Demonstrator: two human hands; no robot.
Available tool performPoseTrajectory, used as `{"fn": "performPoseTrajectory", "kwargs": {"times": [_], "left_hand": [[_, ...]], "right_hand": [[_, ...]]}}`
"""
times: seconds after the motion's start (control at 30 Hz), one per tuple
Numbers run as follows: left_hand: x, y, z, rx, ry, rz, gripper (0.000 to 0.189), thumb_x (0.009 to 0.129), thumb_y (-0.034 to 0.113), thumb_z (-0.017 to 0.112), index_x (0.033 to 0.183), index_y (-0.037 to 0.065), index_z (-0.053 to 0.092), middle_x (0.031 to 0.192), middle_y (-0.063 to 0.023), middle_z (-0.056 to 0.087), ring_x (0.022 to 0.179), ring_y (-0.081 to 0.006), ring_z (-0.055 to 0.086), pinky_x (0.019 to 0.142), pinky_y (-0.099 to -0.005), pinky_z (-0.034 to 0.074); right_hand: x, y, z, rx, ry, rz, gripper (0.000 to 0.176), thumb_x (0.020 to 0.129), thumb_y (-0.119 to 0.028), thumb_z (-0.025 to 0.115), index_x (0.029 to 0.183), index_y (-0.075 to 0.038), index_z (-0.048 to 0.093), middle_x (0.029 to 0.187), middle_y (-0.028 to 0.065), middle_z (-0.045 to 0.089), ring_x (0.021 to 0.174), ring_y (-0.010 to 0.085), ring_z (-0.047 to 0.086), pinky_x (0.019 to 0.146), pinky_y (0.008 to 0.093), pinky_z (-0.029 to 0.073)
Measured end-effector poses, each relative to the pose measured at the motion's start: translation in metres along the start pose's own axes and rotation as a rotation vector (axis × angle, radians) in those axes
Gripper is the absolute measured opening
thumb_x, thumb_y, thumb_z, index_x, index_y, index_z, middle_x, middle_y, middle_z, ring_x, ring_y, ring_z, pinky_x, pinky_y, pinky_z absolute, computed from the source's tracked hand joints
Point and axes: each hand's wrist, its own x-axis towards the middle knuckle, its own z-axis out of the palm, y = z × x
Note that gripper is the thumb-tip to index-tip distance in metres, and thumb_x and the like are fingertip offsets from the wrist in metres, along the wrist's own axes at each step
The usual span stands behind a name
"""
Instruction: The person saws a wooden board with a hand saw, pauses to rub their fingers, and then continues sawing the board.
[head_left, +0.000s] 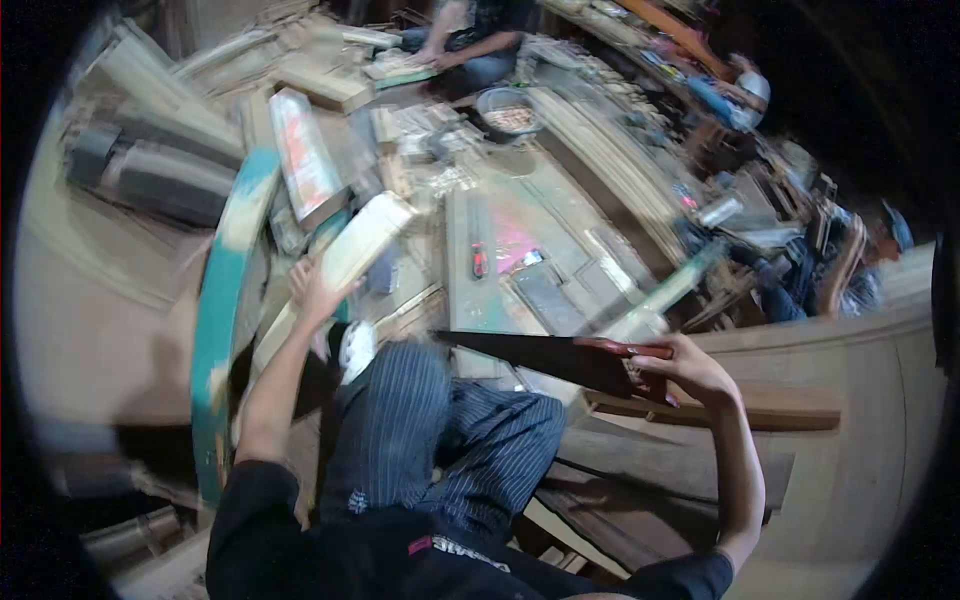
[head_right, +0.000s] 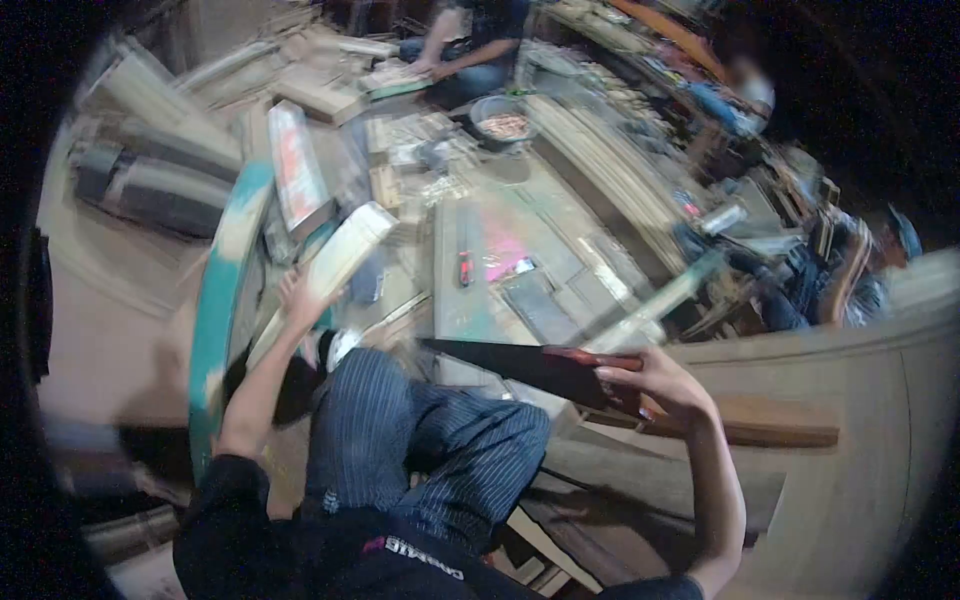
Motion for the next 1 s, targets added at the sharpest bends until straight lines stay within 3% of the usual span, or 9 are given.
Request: {"fn": "performPoseTrajectory", "kwargs": {"times": [0.03,0.13,0.2,0.37,0.47,0.6,0.63,0.7,1.0], "left_hand": [[-0.009,0.01,-0.007,0.313,0.02,-0.073,0.102,0.066,0.071,0.079,0.144,0.011,0.051,0.135,-0.0261,0.049,0.124,-0.0421,0.041,0.106,-0.0555,0.03],[-0.03,-0.018,0.005,0.287,0.168,-0.137,0.117,0.068,0.076,0.075,0.147,0.0,0.038,0.137,-0.0313,0.042,0.131,-0.047,0.034,0.111,-0.0607,0.023],[-0.054,-0.034,0.006,0.261,0.099,-0.199,0.123,0.07,0.081,0.069,0.149,-0.005,0.03,0.15,-0.0357,0.027,0.141,-0.0494,0.024,0.117,-0.06,0.018],[-0.068,-0.029,-0.01,0.305,0.105,-0.255,0.114,0.072,0.082,0.066,0.152,0.007,0.037,0.136,-0.0273,0.042,0.132,-0.0451,0.036,0.113,-0.0573,0.026],[-0.058,-0.033,-0.012,0.259,-0.029,-0.251,0.113,0.074,0.083,0.063,0.15,0.002,0.04,0.154,-0.0337,0.032,0.145,-0.0473,0.025,0.12,-0.0579,0.016],[-0.04,-0.047,-0.006,0.326,-0.024,-0.144,0.111,0.071,0.071,0.076,0.147,-0.003,0.042,0.146,-0.031,0.044,0.14,-0.0476,0.032,0.118,-0.0572,0.019],[-0.034,-0.044,-0.012,0.211,-0.041,-0.082,0.109,0.069,0.066,0.08,0.147,0.0,0.043,0.143,-0.0281,0.045,0.137,-0.0475,0.034,0.117,-0.0571,0.021],[-0.017,-0.054,-0.002,0.327,-0.024,-0.099,0.109,0.067,0.063,0.083,0.147,0.002,0.041,0.144,-0.0241,0.043,0.138,-0.0451,0.034,0.115,-0.0572,0.025],[-0.013,-0.063,0.022,0.157,0.192,0.233,0.098,0.062,0.053,0.088,0.131,-0.006,0.052,0.121,-0.0261,0.047,0.122,-0.0465,0.042,0.107,-0.0598,0.032]], "right_hand": [[-0.006,-0.007,0.011,0.054,-0.011,-0.055,0.048,0.09,-0.025,0.079,0.124,0.006,0.067,0.095,0.0034,0.069,0.082,0.0083,0.06,0.073,0.0263,0.048],[0.005,0.005,0.016,-0.06,0.042,-0.113,0.045,0.09,-0.011,0.077,0.129,0.007,0.064,0.1,0.0032,0.069,0.083,0.0069,0.059,0.075,0.0249,0.048],[0.016,0.005,0.026,0.003,0.138,-0.178,0.033,0.092,-0.01,0.073,0.121,0.005,0.068,0.088,0.0001,0.067,0.072,0.0048,0.057,0.065,0.0203,0.045],[0.03,-0.012,0.025,-0.099,0.211,-0.162,0.028,0.099,-0.018,0.068,0.117,0.003,0.07,0.078,-0.0001,0.066,0.067,0.004,0.057,0.056,0.0223,0.043],[0.029,-0.015,0.029,-0.049,0.142,-0.207,0.032,0.1,-0.017,0.067,0.123,0.005,0.064,0.089,0.0041,0.069,0.074,0.0069,0.061,0.061,0.0232,0.049],[0.021,-0.024,0.024,-0.275,0.061,-0.2,0.038,0.098,-0.031,0.069,0.121,0.0,0.068,0.09,0.0038,0.067,0.08,0.0096,0.062,0.07,0.0276,0.053],[0.023,-0.019,0.021,-0.157,-0.021,-0.188,0.038,0.097,-0.032,0.07,0.12,-0.002,0.069,0.083,0.0018,0.064,0.072,0.0077,0.06,0.06,0.0259,0.05],[0.031,-0.003,0.024,-0.142,0.142,-0.229,0.035,0.098,-0.032,0.07,0.119,-0.004,0.071,0.073,-0.0004,0.059,0.065,0.0063,0.057,0.052,0.0262,0.046],[-0.008,0.045,0.074,0.133,0.435,-0.326,0.031,0.097,-0.024,0.071,0.112,0.003,0.071,0.075,0.0008,0.066,0.059,0.0056,0.055,0.049,0.0242,0.043]]}}
